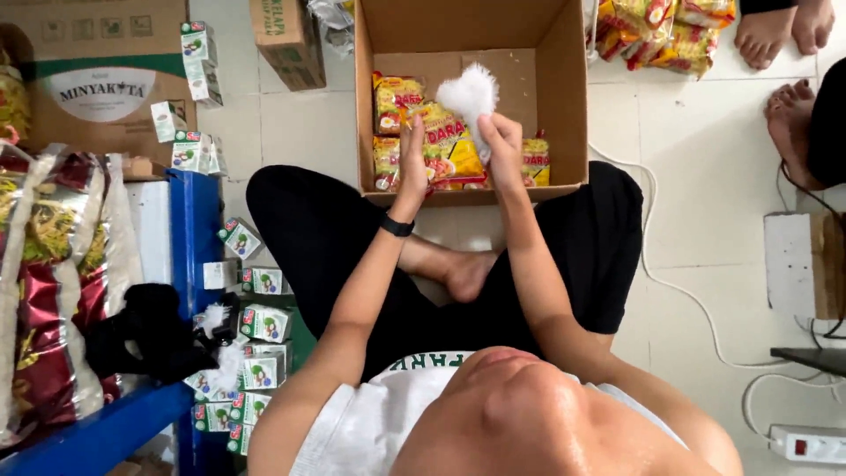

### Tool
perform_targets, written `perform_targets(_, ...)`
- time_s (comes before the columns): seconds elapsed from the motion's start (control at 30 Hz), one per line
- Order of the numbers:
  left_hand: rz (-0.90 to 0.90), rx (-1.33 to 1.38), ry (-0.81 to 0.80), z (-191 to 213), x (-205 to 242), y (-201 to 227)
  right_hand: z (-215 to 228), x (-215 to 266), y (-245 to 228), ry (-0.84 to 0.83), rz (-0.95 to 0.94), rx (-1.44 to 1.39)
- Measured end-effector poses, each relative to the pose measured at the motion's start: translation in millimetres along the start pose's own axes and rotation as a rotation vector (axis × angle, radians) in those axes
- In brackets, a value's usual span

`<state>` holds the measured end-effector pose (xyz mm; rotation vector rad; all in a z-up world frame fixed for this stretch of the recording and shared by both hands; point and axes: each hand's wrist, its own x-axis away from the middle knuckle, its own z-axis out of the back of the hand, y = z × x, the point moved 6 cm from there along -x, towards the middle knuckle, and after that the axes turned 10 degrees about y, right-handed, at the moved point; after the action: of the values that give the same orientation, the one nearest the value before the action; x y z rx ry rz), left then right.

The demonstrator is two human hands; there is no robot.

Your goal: Wiping down individual snack packets with a cloth and placing them into a cardboard box

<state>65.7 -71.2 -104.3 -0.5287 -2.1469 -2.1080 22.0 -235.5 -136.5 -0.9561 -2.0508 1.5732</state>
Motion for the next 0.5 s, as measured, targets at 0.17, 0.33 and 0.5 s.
perform_targets(0.17,-0.025,-0.018,-0.013,-2.6,4.4,9.2,-0.8,7.0,-18.8,0.017,0.015,-0.043)
perform_targets(0.33,-0.049,-0.046,-0.046,-7.8,11.2,9.5,-5.9,9.4,-29.3,0.035,0.054,0.062)
perform_targets(0.5,-0.090,0.014,0.001,-2.7,3.6,5.3,7.2,9.1,-7.0,-0.028,0.076,0.041)
